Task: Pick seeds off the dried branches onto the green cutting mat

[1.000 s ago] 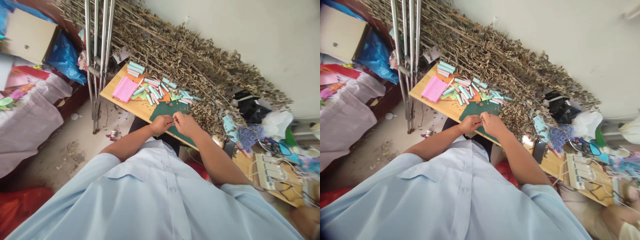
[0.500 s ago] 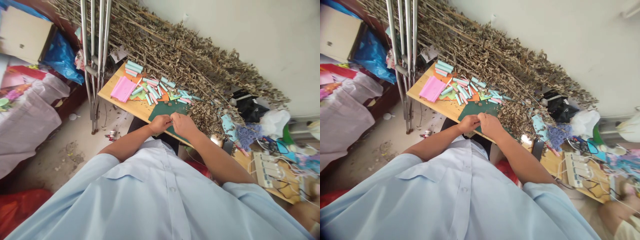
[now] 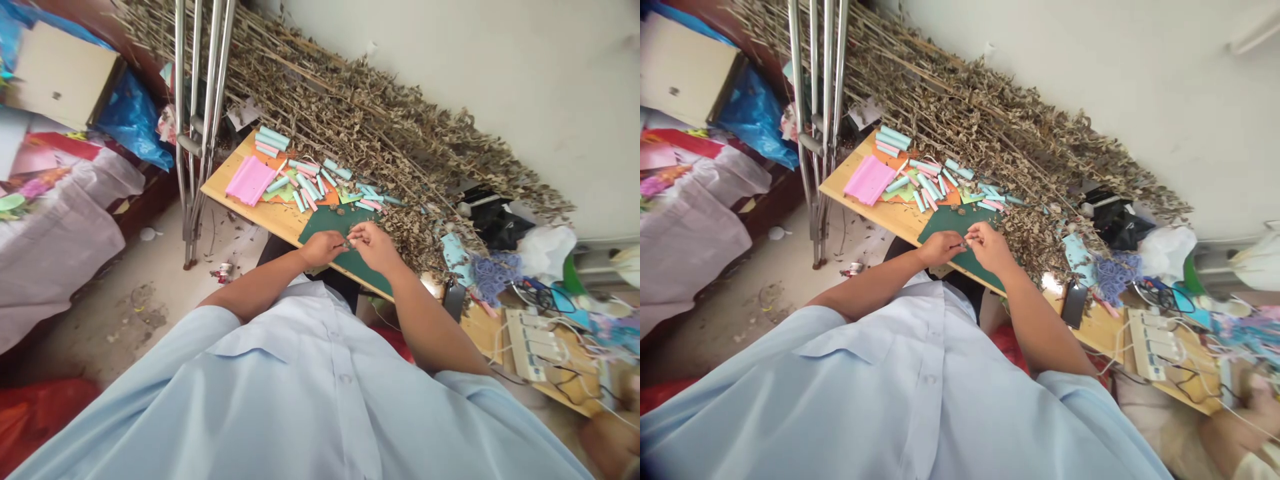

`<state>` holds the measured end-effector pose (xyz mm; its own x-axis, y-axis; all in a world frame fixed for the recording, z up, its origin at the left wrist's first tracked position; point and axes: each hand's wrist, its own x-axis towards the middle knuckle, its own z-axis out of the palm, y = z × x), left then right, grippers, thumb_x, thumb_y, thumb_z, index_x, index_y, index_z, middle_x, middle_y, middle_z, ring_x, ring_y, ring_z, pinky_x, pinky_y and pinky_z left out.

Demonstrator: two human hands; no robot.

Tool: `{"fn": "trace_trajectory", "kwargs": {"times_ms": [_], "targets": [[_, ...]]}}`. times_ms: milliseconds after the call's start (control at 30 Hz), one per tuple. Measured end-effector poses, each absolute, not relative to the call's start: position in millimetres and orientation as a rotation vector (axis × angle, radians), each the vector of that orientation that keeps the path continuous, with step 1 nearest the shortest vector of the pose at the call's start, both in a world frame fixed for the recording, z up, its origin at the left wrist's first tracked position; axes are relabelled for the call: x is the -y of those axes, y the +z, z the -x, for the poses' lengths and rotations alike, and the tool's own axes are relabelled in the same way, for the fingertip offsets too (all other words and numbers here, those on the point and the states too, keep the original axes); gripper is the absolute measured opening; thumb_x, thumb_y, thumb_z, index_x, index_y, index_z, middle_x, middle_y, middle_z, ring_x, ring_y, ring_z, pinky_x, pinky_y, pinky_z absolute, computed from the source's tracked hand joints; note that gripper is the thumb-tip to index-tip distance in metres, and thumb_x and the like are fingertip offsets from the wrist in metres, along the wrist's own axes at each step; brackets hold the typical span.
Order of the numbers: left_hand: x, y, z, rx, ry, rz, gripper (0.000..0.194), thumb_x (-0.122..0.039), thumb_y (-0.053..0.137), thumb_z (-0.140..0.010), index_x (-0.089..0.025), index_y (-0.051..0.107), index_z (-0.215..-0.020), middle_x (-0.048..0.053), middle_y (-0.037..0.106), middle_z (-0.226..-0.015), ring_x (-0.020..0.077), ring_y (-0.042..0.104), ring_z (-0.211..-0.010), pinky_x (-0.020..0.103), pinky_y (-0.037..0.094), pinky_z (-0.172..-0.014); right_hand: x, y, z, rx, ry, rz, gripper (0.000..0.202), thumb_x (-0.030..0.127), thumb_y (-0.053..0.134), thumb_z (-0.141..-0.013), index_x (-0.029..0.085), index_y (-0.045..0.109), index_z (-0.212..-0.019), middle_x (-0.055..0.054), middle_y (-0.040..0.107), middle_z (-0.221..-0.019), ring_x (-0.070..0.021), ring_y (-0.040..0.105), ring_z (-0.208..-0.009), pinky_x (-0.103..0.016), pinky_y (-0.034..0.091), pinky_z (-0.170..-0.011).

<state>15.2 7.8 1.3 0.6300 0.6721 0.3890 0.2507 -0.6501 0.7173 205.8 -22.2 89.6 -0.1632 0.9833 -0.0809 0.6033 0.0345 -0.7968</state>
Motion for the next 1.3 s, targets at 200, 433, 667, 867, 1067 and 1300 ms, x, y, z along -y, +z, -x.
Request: {"fn": "trace_trajectory", "kwargs": {"times_ms": [200, 433, 667, 867, 1067, 1300], "targets": [[-7.7, 4.9, -14.7, -0.703, 0.87, -2.257, 0.038, -0.041, 0.045, -0.104, -0.016, 0.069, -0.089, 0.009, 0.067, -0.089, 0.0191, 0.065, -0.088, 0.029, 0.048, -0.08, 17.5, 83.3, -205.1, 1.558, 1.292, 1.566, 0.031, 0.027, 0.069, -0.073, 0.023, 0.059, -0.102, -0.004, 0.074, -0.097, -0.0173, 0.07, -0.082, -0.035, 0.06, -0.074], [-7.4, 4.6, -15.1, -0.718, 0.871, -2.261, 0.038, -0.042, 0.045, -0.103, -0.016, 0.068, -0.086, 0.008, 0.065, -0.085, 0.0185, 0.064, -0.085, 0.029, 0.048, -0.078, 17.1, 82.6, -203.3, 1.634, 1.223, 1.536, 0.031, 0.028, 0.069, -0.074, 0.021, 0.059, -0.103, -0.001, 0.071, -0.086, -0.0166, 0.068, -0.076, -0.036, 0.059, -0.074], [-6.7, 6.1, -14.7, -0.725, 0.839, -2.223, 0.035, -0.04, 0.047, -0.102, -0.017, 0.069, -0.089, 0.009, 0.067, -0.089, 0.0196, 0.065, -0.089, 0.03, 0.049, -0.082, 23.1, 89.3, -205.2, 2.093, 0.807, 1.491, 0.032, 0.026, 0.059, -0.089, 0.021, 0.058, -0.121, -0.005, 0.073, -0.096, -0.0194, 0.07, -0.087, -0.036, 0.055, -0.083], [-6.1, 5.3, -14.8, -0.712, 0.845, -2.226, 0.032, -0.039, 0.047, -0.102, -0.017, 0.07, -0.094, 0.01, 0.068, -0.093, 0.0205, 0.066, -0.092, 0.031, 0.05, -0.085, 29.8, 106.5, -202.9, 2.582, 0.276, 1.453, 0.029, 0.023, 0.046, -0.099, 0.017, 0.06, -0.124, -0.01, 0.075, -0.104, -0.0238, 0.071, -0.091, -0.033, 0.049, -0.079], [-5.8, 2.1, -15.9, -0.73, 0.869, -2.228, 0.035, -0.038, 0.047, -0.101, -0.016, 0.069, -0.086, 0.009, 0.067, -0.086, 0.0204, 0.065, -0.086, 0.032, 0.051, -0.081, 41.9, 117.8, -194.9, 2.84, 0.009, 1.455, 0.029, 0.015, 0.045, -0.096, 0.016, 0.065, -0.116, -0.011, 0.075, -0.096, -0.0241, 0.068, -0.088, -0.031, 0.043, -0.074], [-6.4, 3.8, -13.9, -0.678, 0.895, -2.15, 0.026, -0.025, 0.048, -0.098, -0.017, 0.072, -0.093, 0.009, 0.07, -0.092, 0.0192, 0.066, -0.09, 0.031, 0.052, -0.084, 50.9, 125.5, -179.4, 2.904, 0.028, 1.448, 0.032, 0.01, 0.046, -0.091, 0.012, 0.066, -0.115, -0.014, 0.075, -0.098, -0.0257, 0.067, -0.091, -0.033, 0.045, -0.076]]}}
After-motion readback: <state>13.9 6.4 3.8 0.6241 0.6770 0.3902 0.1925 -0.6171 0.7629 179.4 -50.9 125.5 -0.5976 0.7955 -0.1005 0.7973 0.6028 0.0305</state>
